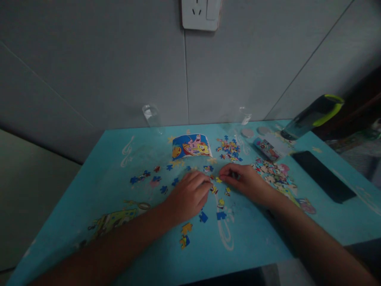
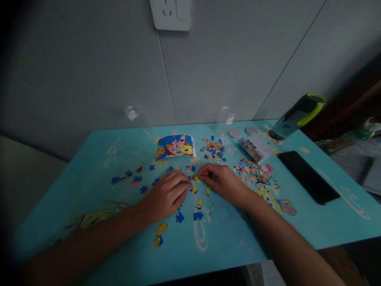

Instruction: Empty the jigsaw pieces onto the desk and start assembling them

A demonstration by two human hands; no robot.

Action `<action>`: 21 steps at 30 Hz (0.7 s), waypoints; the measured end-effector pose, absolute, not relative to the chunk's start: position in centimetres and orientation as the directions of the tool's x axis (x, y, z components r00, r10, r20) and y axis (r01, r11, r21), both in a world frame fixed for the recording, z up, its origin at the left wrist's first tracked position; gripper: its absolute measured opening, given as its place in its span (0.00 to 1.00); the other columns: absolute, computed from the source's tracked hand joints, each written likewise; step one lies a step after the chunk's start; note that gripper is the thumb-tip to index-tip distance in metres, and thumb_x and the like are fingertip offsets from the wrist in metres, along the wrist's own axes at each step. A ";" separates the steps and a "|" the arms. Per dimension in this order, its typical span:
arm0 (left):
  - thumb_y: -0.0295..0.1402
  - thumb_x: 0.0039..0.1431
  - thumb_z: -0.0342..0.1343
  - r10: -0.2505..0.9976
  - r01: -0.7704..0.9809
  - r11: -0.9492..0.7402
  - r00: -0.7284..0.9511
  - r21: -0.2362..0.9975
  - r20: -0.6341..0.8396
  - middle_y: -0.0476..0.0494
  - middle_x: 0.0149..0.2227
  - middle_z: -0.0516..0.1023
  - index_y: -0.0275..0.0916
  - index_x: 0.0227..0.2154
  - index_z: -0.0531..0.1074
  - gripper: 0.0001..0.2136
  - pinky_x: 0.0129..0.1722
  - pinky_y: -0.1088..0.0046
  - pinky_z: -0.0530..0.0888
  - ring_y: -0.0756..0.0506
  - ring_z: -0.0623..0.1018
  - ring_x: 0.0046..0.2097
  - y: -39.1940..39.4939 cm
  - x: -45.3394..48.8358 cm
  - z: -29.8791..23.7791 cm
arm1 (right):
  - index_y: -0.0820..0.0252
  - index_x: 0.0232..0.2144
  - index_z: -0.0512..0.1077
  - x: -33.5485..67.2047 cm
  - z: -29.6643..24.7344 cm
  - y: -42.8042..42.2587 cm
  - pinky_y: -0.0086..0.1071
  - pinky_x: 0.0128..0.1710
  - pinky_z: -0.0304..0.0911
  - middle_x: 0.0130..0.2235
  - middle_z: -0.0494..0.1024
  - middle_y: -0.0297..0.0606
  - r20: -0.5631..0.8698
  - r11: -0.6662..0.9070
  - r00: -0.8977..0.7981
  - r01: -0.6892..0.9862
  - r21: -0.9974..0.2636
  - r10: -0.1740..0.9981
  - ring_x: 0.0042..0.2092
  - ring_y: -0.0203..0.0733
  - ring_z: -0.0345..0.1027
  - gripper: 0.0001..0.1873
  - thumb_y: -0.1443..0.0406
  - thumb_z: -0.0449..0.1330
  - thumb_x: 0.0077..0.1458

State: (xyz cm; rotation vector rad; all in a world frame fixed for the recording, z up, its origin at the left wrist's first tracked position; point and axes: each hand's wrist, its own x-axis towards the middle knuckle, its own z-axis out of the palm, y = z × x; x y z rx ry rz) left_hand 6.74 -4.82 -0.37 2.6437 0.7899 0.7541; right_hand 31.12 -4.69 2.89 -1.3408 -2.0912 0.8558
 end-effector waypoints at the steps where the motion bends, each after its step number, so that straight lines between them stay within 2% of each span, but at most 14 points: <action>1: 0.25 0.66 0.52 0.547 0.413 -0.829 0.740 0.378 0.391 0.39 0.46 0.75 0.36 0.47 0.74 0.10 0.55 0.54 0.71 0.40 0.72 0.52 -4.9 6.7 -0.3 | 0.58 0.39 0.76 31.1 2.9 -4.7 0.28 0.34 0.65 0.33 0.80 0.33 0.075 0.313 -0.386 0.602 -0.735 0.919 0.33 0.35 0.71 0.07 0.62 0.60 0.64; 4: 0.24 0.66 0.52 0.517 0.396 -0.846 0.775 0.357 0.364 0.40 0.46 0.75 0.35 0.48 0.74 0.11 0.55 0.56 0.71 0.40 0.72 0.53 -5.1 6.8 -0.2 | 0.57 0.39 0.77 31.2 2.9 -4.6 0.28 0.36 0.66 0.35 0.80 0.33 0.068 0.334 -0.414 0.616 -0.713 0.908 0.35 0.35 0.72 0.06 0.62 0.61 0.64; 9: 0.26 0.66 0.53 0.536 0.390 -0.825 0.771 0.409 0.345 0.40 0.48 0.75 0.37 0.52 0.73 0.13 0.55 0.55 0.71 0.40 0.72 0.53 -5.0 6.7 -0.1 | 0.56 0.42 0.79 31.5 2.6 -4.5 0.31 0.41 0.69 0.39 0.81 0.37 0.095 0.404 -0.461 0.637 -0.656 0.882 0.39 0.38 0.75 0.08 0.63 0.59 0.65; 13: 0.27 0.68 0.51 0.532 0.370 -0.823 0.770 0.432 0.352 0.40 0.47 0.77 0.38 0.49 0.74 0.11 0.54 0.54 0.71 0.40 0.73 0.53 -4.8 6.7 0.0 | 0.56 0.44 0.79 31.6 2.6 -4.4 0.31 0.40 0.69 0.38 0.82 0.37 0.095 0.424 -0.480 0.646 -0.635 0.872 0.38 0.38 0.75 0.09 0.62 0.59 0.66; 21: 0.27 0.69 0.50 0.465 0.294 -0.852 0.804 0.434 0.370 0.40 0.47 0.76 0.36 0.45 0.75 0.09 0.55 0.57 0.71 0.42 0.73 0.53 -5.1 6.8 0.1 | 0.55 0.45 0.79 31.9 3.2 -4.4 0.33 0.45 0.68 0.40 0.81 0.37 0.103 0.518 -0.620 0.539 -0.664 0.778 0.43 0.38 0.74 0.10 0.64 0.58 0.68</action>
